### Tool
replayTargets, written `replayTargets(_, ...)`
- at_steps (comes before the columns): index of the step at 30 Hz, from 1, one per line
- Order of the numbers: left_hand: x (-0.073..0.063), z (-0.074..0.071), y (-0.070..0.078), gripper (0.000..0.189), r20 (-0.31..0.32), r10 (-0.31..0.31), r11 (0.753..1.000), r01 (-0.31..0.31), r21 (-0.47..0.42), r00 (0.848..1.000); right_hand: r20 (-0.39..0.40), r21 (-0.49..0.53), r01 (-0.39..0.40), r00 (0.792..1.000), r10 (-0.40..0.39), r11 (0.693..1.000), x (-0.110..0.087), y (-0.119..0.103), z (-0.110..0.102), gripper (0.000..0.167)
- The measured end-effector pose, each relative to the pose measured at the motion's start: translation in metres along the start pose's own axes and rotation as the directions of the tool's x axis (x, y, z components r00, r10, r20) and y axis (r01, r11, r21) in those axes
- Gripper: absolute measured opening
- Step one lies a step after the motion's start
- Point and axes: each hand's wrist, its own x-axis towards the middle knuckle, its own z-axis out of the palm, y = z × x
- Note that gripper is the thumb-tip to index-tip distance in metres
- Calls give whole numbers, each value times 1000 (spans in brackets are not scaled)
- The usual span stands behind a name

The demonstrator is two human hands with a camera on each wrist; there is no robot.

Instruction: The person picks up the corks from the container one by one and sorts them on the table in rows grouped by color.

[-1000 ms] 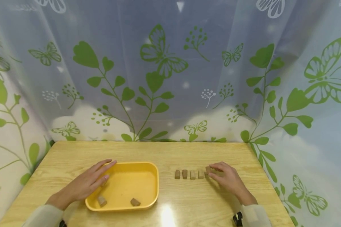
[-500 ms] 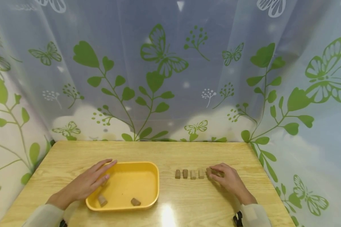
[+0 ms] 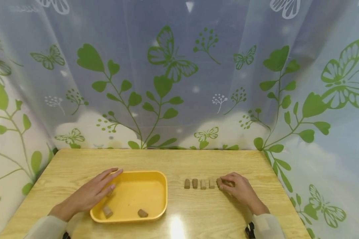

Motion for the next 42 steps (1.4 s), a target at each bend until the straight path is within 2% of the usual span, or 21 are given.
replayTargets(12,1,1,-1,55,-2,10,1000,-10,2,1000,33,2,-44,998,44,999,1,0,-1,39)
replayTargets(30,0,1,-1,56,-4,2,1000,-2,-5,1000,25,-24,-32,999,33,999,-1,0,-1,41)
replayTargets(42,0,-1,0,56,18,-14,1000,15,-18,1000,15,-2,-68,998,68,998,-2,-4,-5,42)
